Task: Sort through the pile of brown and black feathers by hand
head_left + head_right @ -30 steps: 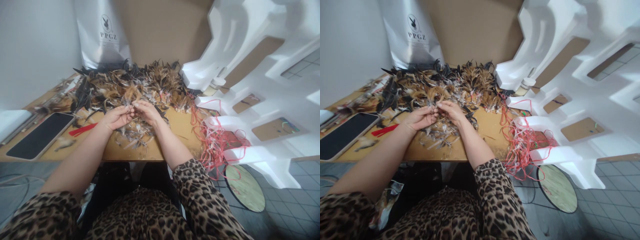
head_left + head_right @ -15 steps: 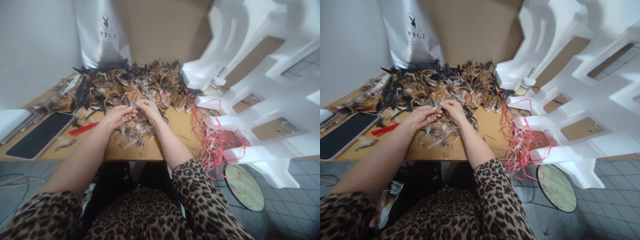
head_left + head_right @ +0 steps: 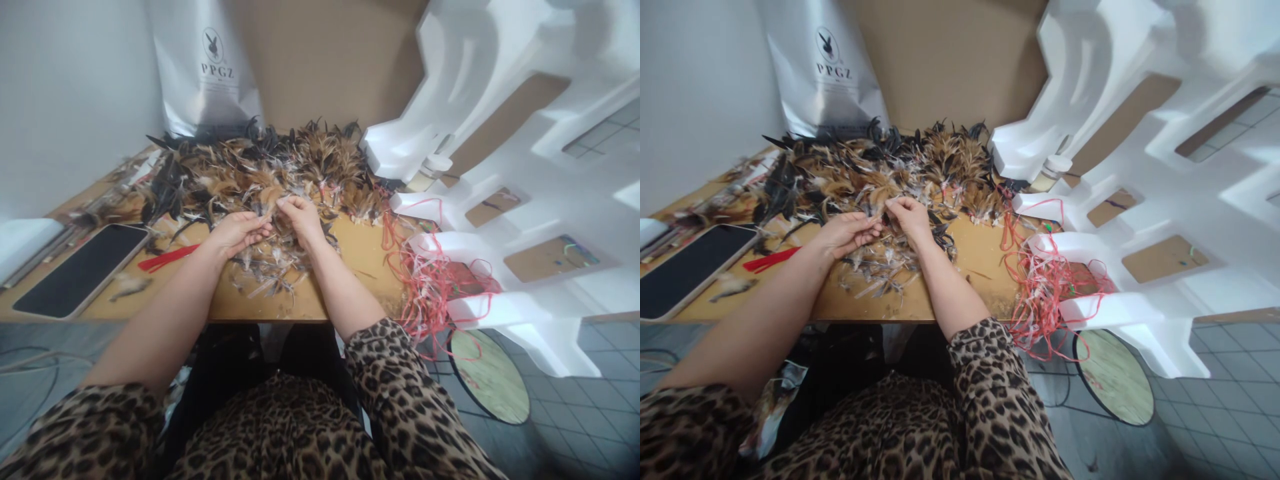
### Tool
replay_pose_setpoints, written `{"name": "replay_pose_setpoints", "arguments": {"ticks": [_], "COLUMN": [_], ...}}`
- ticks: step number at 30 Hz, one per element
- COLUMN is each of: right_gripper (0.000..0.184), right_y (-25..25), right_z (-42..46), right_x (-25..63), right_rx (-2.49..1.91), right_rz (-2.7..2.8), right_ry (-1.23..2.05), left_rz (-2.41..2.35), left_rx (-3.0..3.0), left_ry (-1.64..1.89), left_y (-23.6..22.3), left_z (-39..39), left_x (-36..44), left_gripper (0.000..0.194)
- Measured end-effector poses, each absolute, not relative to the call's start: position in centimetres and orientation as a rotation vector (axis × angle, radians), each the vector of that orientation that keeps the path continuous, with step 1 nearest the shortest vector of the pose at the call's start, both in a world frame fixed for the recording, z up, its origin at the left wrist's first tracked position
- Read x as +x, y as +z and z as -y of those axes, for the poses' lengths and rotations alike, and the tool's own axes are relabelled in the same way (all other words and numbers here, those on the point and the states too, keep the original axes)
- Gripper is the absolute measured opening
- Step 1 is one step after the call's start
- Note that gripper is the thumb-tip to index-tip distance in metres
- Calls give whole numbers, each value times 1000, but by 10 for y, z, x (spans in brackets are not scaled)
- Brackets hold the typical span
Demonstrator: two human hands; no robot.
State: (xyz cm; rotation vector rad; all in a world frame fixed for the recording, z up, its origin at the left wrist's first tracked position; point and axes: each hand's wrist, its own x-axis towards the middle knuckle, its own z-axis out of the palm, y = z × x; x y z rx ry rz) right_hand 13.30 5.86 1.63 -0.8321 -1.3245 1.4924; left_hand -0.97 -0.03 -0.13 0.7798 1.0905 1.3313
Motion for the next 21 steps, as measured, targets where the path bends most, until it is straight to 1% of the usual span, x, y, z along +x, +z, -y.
{"name": "replay_pose_setpoints", "arguments": {"ticks": [5,9,12,16,21], "right_gripper": [27,17,10,16,20], "right_y": [21,21,17,17,24], "right_z": [-66,-69,-69,-65,-57], "right_x": [139,144,145,146,148], "right_rx": [-846,-839,-897,-949,-1063], "right_rz": [1233,1462,1825,2251,2514], "right_ry": [1464,1407,1132,676,306], "left_rz": [-1096,-1125,-1175,-1270,-1391], "left_rx": [687,645,682,800,1007], "left_ry": [1421,1483,1523,1579,1556], "left_y": [0,4,5,3,0], "left_z": [-2,-2,-2,-3,-3], "left_x": [-11,-11,-10,-8,-4], "left_gripper": [5,7,8,10,7]}}
